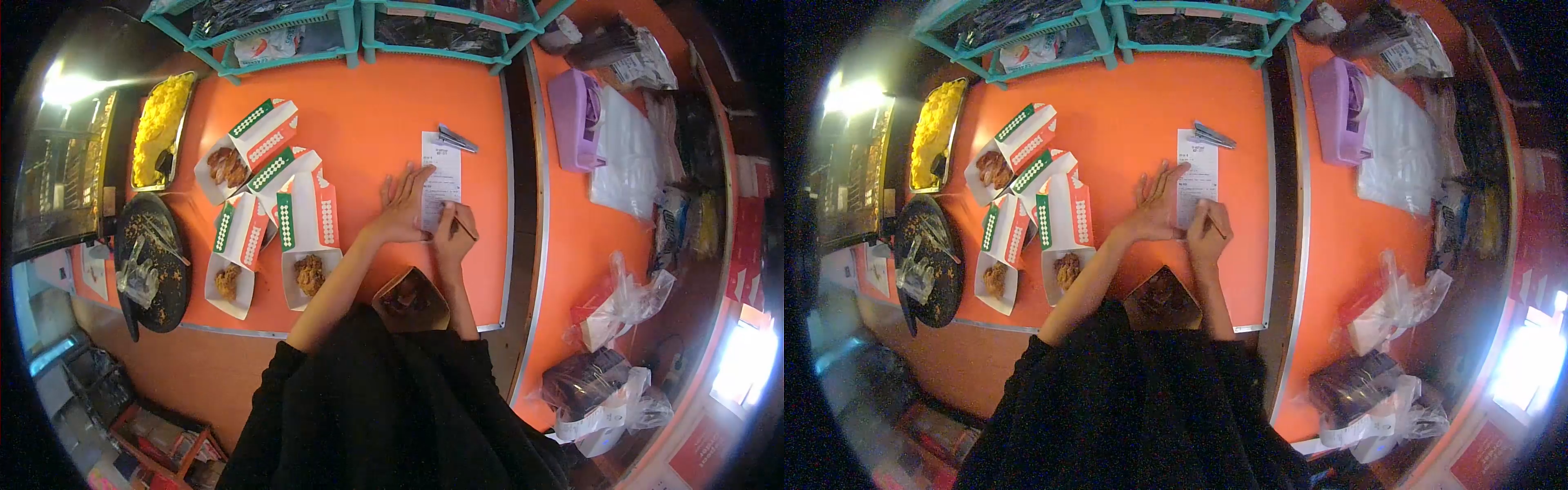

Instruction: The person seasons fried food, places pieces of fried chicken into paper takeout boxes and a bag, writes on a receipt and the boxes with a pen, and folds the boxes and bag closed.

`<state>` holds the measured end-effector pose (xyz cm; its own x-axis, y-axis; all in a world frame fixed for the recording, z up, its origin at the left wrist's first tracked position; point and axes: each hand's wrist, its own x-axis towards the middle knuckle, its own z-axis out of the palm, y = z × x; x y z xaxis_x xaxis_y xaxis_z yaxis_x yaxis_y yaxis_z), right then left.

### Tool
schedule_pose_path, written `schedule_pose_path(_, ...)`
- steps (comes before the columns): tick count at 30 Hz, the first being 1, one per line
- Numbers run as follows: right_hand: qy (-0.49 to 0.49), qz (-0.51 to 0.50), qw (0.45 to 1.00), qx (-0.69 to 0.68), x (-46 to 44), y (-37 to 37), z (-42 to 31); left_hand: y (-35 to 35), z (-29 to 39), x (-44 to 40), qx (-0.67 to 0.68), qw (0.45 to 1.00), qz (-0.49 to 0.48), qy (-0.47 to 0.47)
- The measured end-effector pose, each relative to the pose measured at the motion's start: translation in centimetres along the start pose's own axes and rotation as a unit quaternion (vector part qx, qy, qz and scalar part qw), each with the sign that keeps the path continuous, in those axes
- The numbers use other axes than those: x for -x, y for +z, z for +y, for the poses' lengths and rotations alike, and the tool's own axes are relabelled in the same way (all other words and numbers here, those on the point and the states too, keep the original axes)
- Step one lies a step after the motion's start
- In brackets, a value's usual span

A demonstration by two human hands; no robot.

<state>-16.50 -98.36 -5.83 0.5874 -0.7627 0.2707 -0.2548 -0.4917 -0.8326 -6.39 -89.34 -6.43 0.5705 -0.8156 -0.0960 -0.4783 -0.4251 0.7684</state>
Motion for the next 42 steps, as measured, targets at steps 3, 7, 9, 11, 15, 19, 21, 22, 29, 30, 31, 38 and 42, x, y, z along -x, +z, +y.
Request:
schedule_pose_path(3, -0.024, -0.041, 0.999, -0.024, -0.4, 0.1, 0.1, -0.3, 0.3, 0.2, 0.016, 1.000, -0.011, -0.006)
schedule_pose_path(7, 0.088, 0.056, 0.977, -0.186, 0.3, -0.5, 0.8, -0.1, 0.0, 0.2, 0.018, 1.000, -0.012, -0.001)
schedule_pose_path(9, 0.100, 0.076, 0.973, -0.195, 0.6, -1.2, 1.6, -0.6, 0.4, 0.2, 0.019, 1.000, -0.018, -0.006)
schedule_pose_path(11, 0.116, 0.098, 0.968, -0.201, 1.2, -1.7, 2.2, -0.6, 0.5, 0.3, 0.020, 0.999, -0.029, -0.010)
schedule_pose_path(15, 0.124, 0.092, 0.965, -0.210, 1.5, -2.1, 2.4, -0.6, 0.4, 0.2, 0.014, 0.999, -0.031, -0.010)
schedule_pose_path(19, 0.081, 0.034, 0.977, -0.196, 1.4, -2.0, 2.0, -0.7, 0.8, 0.2, -0.007, 0.999, -0.038, -0.022)
schedule_pose_path(21, 0.058, 0.026, 0.981, -0.185, 1.4, -1.9, 2.2, -0.6, 0.7, 0.2, -0.008, 0.999, -0.032, -0.020)
schedule_pose_path(22, 0.035, 0.016, 0.984, -0.173, 1.4, -1.9, 2.4, -0.6, 0.7, 0.2, -0.008, 0.999, -0.026, -0.018)
schedule_pose_path(29, -0.005, 0.018, 0.993, -0.119, 1.1, -1.5, 2.0, -0.7, 0.8, 0.2, -0.011, 0.999, -0.032, -0.021)
schedule_pose_path(30, 0.009, 0.045, 0.988, -0.147, 1.1, -1.5, 1.6, -0.6, 0.8, 0.2, -0.010, 0.999, -0.034, -0.021)
schedule_pose_path(31, 0.023, 0.071, 0.982, -0.174, 1.0, -1.6, 1.2, -0.6, 0.7, 0.2, -0.009, 0.999, -0.037, -0.022)
schedule_pose_path(38, 0.055, -0.012, 0.998, 0.030, 1.0, -4.8, 1.3, -1.2, 0.6, 0.7, 0.011, 0.999, -0.042, 0.012)
schedule_pose_path(42, 0.007, -0.129, 0.961, 0.242, 0.3, -5.8, 2.1, -1.5, -0.5, 0.5, 0.173, 0.983, 0.034, 0.045)
